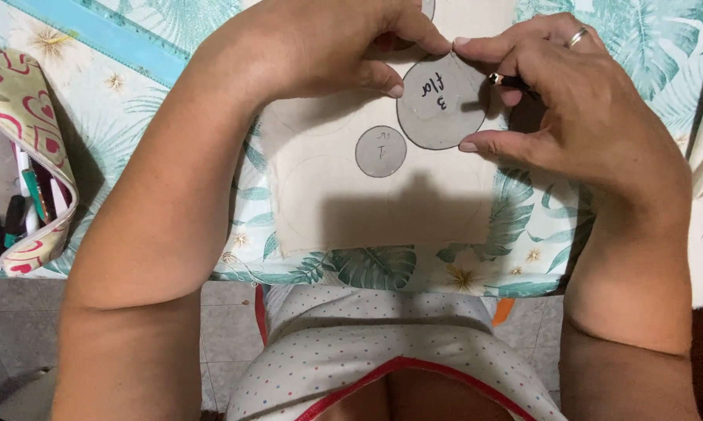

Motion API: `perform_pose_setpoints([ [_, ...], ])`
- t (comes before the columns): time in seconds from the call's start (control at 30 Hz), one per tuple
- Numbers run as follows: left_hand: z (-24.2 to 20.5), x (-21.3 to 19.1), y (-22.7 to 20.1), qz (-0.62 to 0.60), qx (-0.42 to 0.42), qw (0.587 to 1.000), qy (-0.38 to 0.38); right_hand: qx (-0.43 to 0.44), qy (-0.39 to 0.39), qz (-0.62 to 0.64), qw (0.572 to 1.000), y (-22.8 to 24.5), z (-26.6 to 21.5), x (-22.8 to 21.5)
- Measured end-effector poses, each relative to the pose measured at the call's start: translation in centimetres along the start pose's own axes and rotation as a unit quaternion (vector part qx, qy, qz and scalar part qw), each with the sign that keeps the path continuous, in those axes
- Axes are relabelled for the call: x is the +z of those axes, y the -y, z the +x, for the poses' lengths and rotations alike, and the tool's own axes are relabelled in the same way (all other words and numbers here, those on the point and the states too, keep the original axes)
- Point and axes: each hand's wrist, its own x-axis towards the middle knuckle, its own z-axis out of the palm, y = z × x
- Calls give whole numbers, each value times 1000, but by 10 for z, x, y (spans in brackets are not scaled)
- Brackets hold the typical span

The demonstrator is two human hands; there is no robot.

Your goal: Tracing circular templates onto a piece of fabric using a pencil.

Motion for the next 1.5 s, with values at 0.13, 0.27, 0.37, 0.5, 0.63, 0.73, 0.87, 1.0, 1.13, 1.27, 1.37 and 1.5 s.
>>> perform_pose_setpoints([
  [0.13,0,0,-1,-2,-5,1000,-2,-16,-11,10,1000,1,1,0],
  [0.27,0,-1,-2,-1,-3,1000,3,16,4,17,1000,1,1,0],
  [0.37,1,0,0,4,13,1000,0,14,3,11,1000,1,0,0],
  [0.5,2,1,0,-17,20,1000,-7,-4,-5,13,1000,-1,-1,1],
  [0.63,-1,1,2,-13,-28,999,-28,6,-2,11,1000,1,1,-1],
  [0.73,-3,2,2,-6,-86,996,-29,-41,-24,1,999,1,0,-1],
  [0.87,-1,8,3,25,-85,996,-34,-26,-17,-22,999,3,-1,-4],
  [1.0,-1,9,-2,36,-67,996,-48,-16,-9,-16,1000,0,-2,-4],
  [1.13,-1,7,-6,39,-63,996,-50,8,4,-14,1000,2,-3,-8],
  [1.27,-1,7,-7,44,-71,996,-44,7,11,-11,1000,0,-4,-8],
  [1.37,-1,6,-8,43,-83,995,-36,16,13,-5,1000,2,-2,-9],
  [1.5,0,2,-11,42,-96,994,-33,55,-27,-7,998,-9,-11,-8],
])
